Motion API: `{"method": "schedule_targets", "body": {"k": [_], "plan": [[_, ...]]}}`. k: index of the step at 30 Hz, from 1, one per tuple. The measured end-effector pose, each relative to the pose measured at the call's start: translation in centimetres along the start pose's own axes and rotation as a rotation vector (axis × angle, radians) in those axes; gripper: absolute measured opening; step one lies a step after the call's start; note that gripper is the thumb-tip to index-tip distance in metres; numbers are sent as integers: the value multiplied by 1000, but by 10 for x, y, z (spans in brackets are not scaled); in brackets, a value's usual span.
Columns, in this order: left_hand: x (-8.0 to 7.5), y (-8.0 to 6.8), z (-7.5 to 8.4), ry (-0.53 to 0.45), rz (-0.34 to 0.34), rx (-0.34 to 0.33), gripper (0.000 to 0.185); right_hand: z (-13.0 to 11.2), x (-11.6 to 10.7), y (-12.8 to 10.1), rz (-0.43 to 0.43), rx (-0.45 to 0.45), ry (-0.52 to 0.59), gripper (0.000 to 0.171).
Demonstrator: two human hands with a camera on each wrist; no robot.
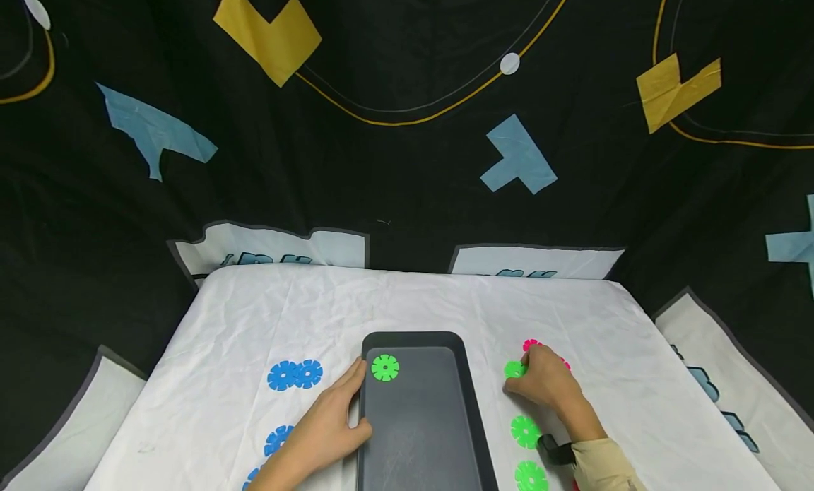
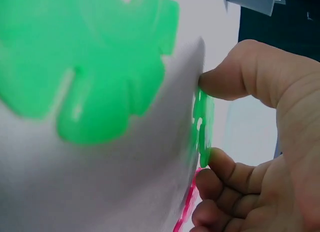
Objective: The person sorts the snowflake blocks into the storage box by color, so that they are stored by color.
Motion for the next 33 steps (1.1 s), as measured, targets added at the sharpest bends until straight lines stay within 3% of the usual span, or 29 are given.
{"method": "schedule_targets", "body": {"k": [10, 18, 33], "plan": [[1, 0, 1, 3, -6, 6, 83, -12, 0, -5, 54, -44, -56, 40], [1, 0, 0, 16, -6, 4, 85, -33, -12, -15, 143, -140, -53, 37], [1, 1, 0, -15, -23, -12, 84, -75, -24, -34, 235, -296, -73, 37]]}}
Point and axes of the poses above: each hand's wrist, its own y-axis towards the middle knuckle, its own x-axis out of the palm, z = x × y, the point moved 5 cm from there along y, towards the middle knuckle, and after that the axes turned 13 degrees about -z, right-handed, at the moved point
